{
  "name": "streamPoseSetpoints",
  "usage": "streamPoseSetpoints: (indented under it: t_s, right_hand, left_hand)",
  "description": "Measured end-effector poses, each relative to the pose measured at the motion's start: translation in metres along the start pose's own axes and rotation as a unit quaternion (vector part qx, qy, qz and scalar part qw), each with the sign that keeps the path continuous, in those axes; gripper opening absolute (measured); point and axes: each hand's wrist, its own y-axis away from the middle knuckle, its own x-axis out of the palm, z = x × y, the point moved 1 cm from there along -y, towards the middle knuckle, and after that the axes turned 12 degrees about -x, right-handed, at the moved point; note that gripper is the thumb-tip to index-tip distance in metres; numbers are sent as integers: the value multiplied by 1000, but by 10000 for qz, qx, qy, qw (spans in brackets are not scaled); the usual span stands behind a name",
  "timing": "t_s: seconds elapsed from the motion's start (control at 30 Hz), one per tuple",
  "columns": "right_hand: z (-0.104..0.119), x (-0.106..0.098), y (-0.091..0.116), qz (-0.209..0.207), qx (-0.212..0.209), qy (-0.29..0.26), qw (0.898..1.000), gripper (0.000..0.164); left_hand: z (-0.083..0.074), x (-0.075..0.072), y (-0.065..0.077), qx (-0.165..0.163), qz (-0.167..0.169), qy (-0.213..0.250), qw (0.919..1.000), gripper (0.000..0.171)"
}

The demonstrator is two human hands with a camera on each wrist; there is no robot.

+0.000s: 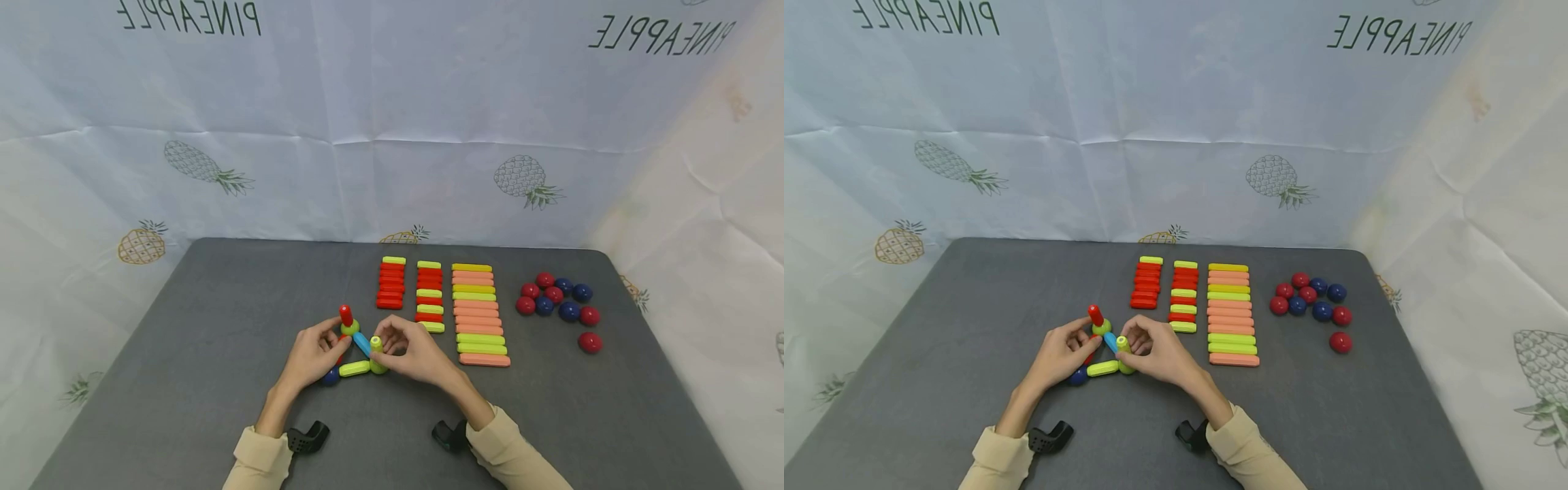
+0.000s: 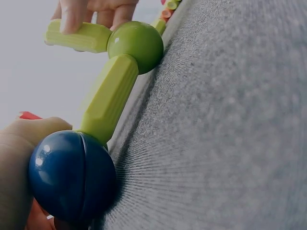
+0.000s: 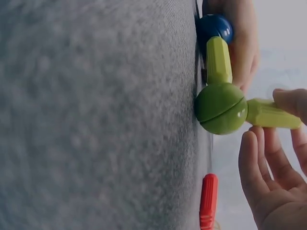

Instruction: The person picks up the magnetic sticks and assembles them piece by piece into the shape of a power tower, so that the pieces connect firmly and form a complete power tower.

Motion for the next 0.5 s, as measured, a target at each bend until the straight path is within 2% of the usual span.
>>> streamPoseSetpoints:
  t_s: [0.37,0.5]
  right_hand:
    - [0,-3,0,217,-74,-127,9997,26]
    - [-2,-11,1,408,-14,-183,9990,30]
  left_hand:
    - [0,-1,-1,-31,-105,8,9999,43]
    - [0,0,-1,-45,-143,-24,9999,43]
